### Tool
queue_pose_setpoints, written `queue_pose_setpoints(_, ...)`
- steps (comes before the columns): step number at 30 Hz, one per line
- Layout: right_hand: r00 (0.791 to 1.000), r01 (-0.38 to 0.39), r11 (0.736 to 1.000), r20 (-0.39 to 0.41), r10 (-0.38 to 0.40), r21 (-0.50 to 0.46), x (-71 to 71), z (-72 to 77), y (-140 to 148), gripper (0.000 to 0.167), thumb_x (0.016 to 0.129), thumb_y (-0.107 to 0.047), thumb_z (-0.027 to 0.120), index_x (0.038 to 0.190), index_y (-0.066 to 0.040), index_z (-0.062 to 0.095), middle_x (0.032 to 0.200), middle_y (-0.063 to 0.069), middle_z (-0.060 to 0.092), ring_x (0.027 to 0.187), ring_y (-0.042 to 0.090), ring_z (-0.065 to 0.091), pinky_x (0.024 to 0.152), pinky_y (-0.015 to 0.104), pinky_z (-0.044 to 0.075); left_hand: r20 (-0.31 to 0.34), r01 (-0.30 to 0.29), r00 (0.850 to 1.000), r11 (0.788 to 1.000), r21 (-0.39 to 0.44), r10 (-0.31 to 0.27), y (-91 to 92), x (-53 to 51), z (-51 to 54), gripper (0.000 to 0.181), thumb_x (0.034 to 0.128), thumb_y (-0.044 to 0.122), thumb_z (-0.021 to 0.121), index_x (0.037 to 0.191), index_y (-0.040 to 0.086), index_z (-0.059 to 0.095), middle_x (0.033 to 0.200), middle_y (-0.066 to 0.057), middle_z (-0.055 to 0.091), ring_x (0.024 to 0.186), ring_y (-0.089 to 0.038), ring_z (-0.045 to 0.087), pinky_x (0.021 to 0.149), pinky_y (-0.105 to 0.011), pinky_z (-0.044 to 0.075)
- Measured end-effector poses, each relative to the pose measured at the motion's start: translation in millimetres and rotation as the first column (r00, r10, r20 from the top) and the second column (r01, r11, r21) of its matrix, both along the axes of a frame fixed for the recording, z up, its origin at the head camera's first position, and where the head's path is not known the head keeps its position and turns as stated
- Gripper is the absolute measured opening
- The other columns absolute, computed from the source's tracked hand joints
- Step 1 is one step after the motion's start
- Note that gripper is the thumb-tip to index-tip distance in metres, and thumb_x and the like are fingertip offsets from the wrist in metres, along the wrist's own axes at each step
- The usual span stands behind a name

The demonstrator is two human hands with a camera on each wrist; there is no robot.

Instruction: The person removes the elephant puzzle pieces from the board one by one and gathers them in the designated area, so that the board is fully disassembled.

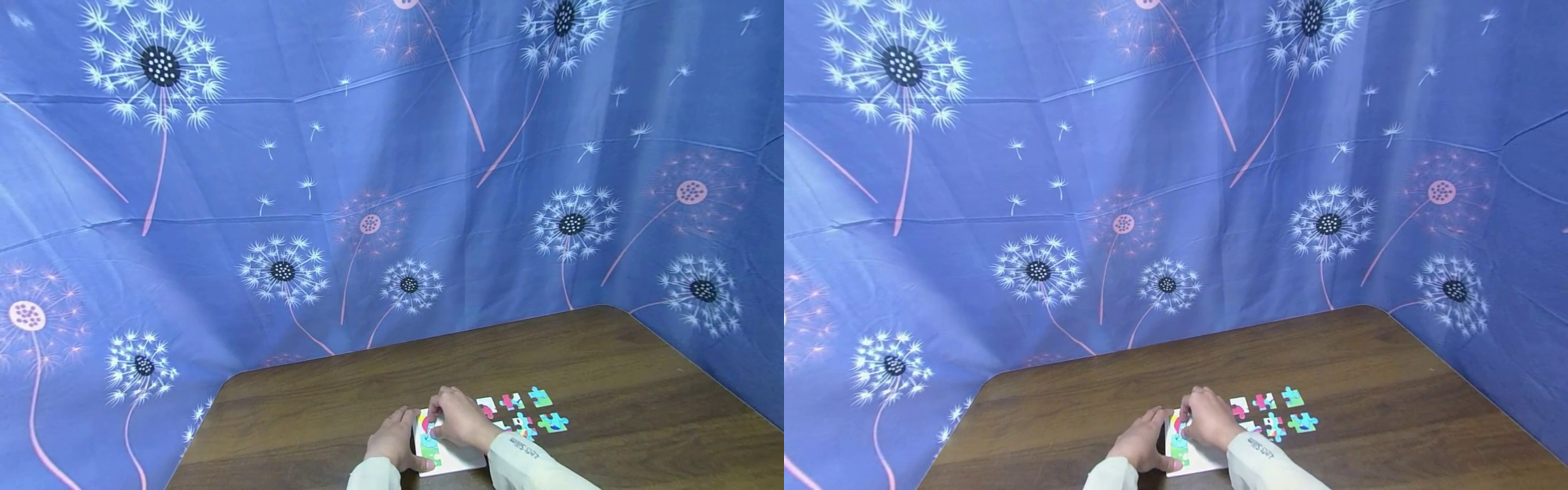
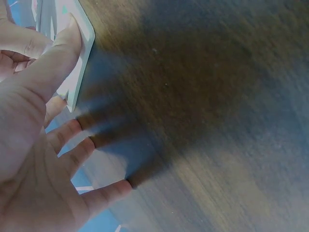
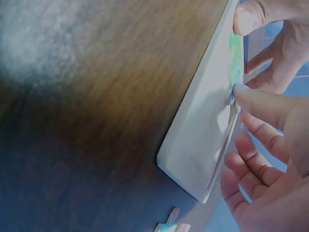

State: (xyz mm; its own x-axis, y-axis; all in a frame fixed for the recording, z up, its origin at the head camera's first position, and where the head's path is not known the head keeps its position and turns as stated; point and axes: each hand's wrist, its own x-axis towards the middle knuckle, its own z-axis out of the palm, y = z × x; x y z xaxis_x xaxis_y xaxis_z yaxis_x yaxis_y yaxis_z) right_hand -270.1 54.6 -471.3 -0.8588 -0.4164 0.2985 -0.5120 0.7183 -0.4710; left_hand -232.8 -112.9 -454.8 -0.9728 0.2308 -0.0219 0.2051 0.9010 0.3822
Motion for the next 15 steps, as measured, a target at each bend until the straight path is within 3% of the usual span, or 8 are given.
queue_pose_setpoints(5,1.0,0.026,0.999,0.013,-0.026,-0.025,-1.0,0.7,0.9,0.034,0.065,-0.014,0.094,0.076,-0.015,0.062,0.082,-0.003,0.052,0.081,0.018,0.052,0.071,0.038,0.049,0.007,-0.002,1.0,1.0,-0.008,0.002,0.9,-1.8,-0.4,0.081,0.0663,0.027,0.097,0.134,0.005,0.058,0.141,-0.02,0.055,0.129,-0.043,0.053,0.091,-0.071,0.048)
queue_pose_setpoints(10,0.999,0.036,0.999,-0.001,-0.036,-0.015,-1.0,-0.8,3.0,0.034,0.064,-0.018,0.094,0.086,-0.011,0.069,0.086,0.0,0.057,0.088,0.025,0.056,0.078,0.047,0.052,0.013,-0.003,1.0,1.0,-0.015,0.004,0.8,-3.0,-1.2,0.082,0.0662,0.027,0.097,0.134,0.005,0.057,0.141,-0.02,0.055,0.129,-0.043,0.052,0.092,-0.07,0.048)
queue_pose_setpoints(15,1.0,0.021,1.0,-0.018,-0.021,0.0,-1.2,-1.1,3.1,0.031,0.065,-0.018,0.093,0.089,-0.011,0.074,0.088,0.0,0.058,0.089,0.026,0.057,0.081,0.046,0.052,-0.003,0.002,1.0,1.0,-0.013,-0.002,-0.1,-2.5,-1.9,0.081,0.0658,0.026,0.097,0.133,0.004,0.058,0.14,-0.021,0.056,0.128,-0.043,0.053,0.091,-0.07,0.049)
